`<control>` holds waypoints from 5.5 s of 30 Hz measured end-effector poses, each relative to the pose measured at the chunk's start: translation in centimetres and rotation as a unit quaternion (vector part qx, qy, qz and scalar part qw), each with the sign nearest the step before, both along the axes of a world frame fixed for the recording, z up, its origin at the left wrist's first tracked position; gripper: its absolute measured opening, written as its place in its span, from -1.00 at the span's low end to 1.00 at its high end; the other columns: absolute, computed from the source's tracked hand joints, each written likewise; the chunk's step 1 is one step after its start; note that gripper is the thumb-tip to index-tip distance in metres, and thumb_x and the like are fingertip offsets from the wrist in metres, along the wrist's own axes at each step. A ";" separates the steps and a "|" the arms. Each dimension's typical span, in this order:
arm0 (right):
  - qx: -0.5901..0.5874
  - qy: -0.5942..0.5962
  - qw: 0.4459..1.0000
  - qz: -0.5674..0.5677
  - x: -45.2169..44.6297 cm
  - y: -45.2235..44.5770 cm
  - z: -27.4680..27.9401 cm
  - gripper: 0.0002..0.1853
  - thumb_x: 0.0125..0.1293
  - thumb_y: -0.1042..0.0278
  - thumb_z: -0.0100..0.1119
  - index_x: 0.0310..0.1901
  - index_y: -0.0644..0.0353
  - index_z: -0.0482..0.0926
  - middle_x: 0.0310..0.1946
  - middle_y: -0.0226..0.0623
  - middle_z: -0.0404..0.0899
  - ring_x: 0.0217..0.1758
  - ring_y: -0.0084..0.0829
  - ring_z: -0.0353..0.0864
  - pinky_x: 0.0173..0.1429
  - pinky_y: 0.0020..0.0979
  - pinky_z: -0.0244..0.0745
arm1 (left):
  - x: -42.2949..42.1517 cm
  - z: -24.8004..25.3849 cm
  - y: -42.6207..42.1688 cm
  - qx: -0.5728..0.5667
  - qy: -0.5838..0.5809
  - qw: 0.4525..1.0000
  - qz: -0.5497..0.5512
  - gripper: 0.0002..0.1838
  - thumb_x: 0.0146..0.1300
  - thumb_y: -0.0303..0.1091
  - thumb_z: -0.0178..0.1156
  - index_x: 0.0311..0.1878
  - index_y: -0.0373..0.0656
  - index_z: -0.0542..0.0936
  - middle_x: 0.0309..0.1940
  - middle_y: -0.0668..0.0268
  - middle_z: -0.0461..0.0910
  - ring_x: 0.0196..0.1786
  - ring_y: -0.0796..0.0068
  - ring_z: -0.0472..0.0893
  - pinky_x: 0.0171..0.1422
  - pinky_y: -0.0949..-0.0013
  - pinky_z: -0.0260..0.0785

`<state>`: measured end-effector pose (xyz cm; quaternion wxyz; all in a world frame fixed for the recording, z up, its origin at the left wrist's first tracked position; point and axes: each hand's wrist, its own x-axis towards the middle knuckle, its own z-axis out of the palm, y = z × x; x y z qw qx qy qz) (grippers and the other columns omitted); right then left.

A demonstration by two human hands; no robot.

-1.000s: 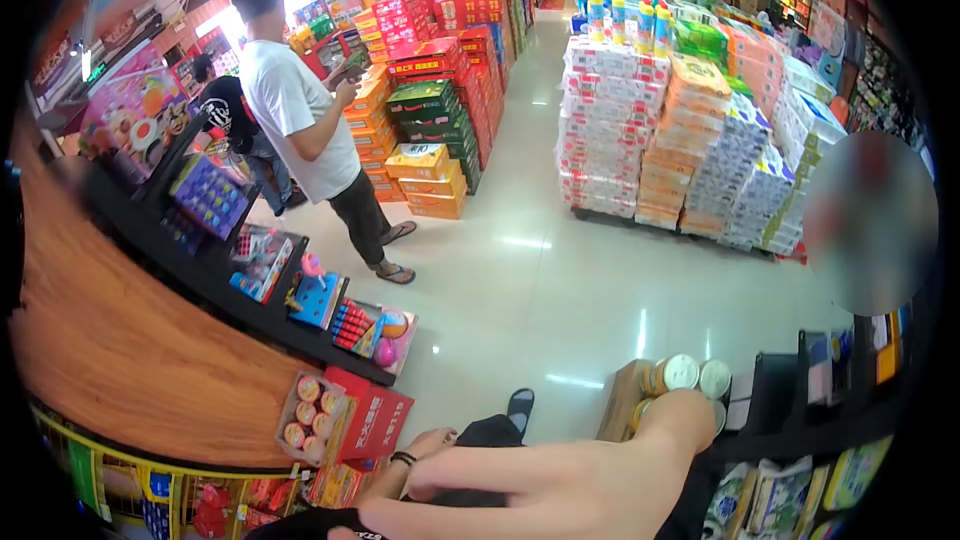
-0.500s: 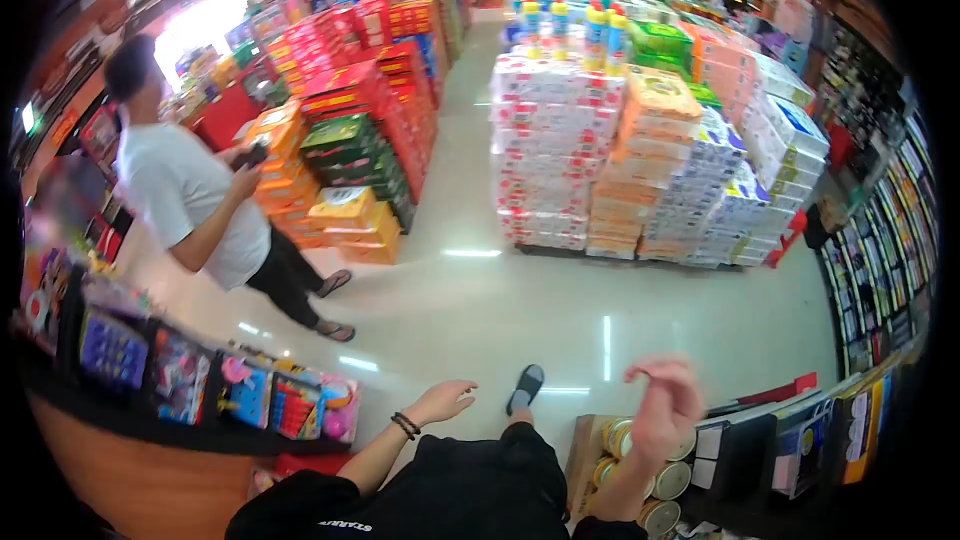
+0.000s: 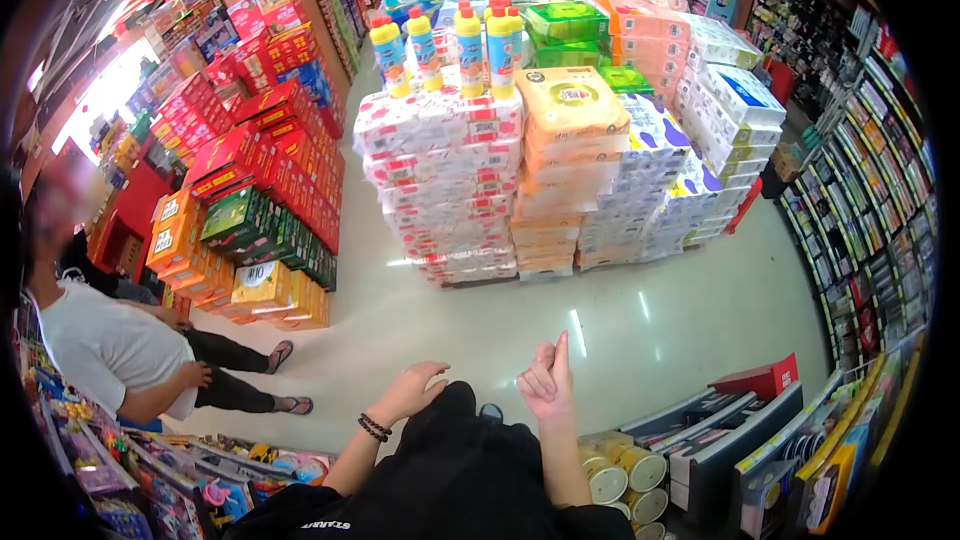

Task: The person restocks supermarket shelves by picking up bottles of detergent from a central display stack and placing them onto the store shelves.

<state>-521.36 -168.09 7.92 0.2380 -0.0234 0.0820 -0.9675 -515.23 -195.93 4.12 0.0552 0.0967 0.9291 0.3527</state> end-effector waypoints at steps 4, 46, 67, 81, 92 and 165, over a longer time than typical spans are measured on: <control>-0.010 0.098 0.994 0.040 -8.2 -1.8 -1.2 -0.23 0.64 -0.33 -0.53 -0.38 0.16 0.49 -0.83 -0.62 -0.06 -0.82 -0.63 -0.08 -0.60 -0.52 0.00 | -9.6 0.1 -1.7 0.022 0.045 0.999 -0.004 -0.66 0.41 -0.26 0.23 0.18 -0.15 0.60 0.06 0.06 0.68 0.09 -0.02 0.66 0.19 0.07 0.54; 0.501 0.382 0.768 -0.114 -49.6 -31.5 6.3 -0.76 0.56 0.46 -0.06 0.16 0.31 0.46 -0.01 -0.21 0.57 0.01 -0.44 0.57 0.16 -0.38 0.43 | -48.5 13.0 -19.7 0.289 0.229 0.883 0.290 -0.20 0.18 -0.31 0.53 0.44 -0.27 0.37 0.25 0.08 0.54 0.26 0.22 0.60 0.35 0.20 0.47; 0.510 0.120 0.778 -0.347 -31.4 -30.2 3.1 -0.50 0.70 -0.05 -0.30 -0.04 0.26 0.49 -0.31 -0.17 0.57 -0.29 -0.34 0.57 -0.14 -0.32 0.53 | -33.1 11.6 -21.1 0.260 0.154 0.919 -0.254 -0.16 0.19 -0.23 0.44 0.50 -0.16 0.28 0.24 0.11 0.48 0.23 0.07 0.56 0.19 0.14 0.51; 0.429 -0.110 0.476 -0.760 9.9 -17.5 5.8 -0.51 0.68 0.03 -0.27 -0.15 0.31 0.50 -0.35 -0.18 0.55 -0.27 -0.37 0.55 -0.10 -0.32 0.51 | -9.9 11.2 -2.0 0.211 -0.082 0.655 -0.721 -0.22 0.19 -0.22 0.48 0.45 -0.11 0.39 0.14 0.14 0.59 0.11 0.09 0.62 0.10 0.16 0.54; 0.426 -0.322 0.331 -0.778 35.1 -20.0 2.8 -0.71 0.66 0.30 -0.16 -0.02 0.31 0.55 -0.21 -0.32 0.58 -0.15 -0.54 0.52 0.03 -0.47 0.47 | 12.9 13.6 8.7 0.247 -0.123 0.479 -0.833 -0.39 0.02 -0.20 0.63 0.12 -0.21 0.63 -0.08 0.13 0.70 -0.07 0.11 0.69 -0.01 0.25 0.56; 0.415 -0.460 0.251 -0.744 174.2 67.0 0.3 -0.53 0.48 0.28 0.23 0.33 0.27 0.45 0.11 -0.25 0.61 0.15 -0.43 0.60 0.23 -0.34 0.52 | 156.5 10.7 111.1 0.188 -0.334 0.361 -0.850 -0.38 0.05 -0.37 0.62 0.18 -0.36 0.60 0.00 0.22 0.72 0.05 0.42 0.73 0.10 0.33 0.64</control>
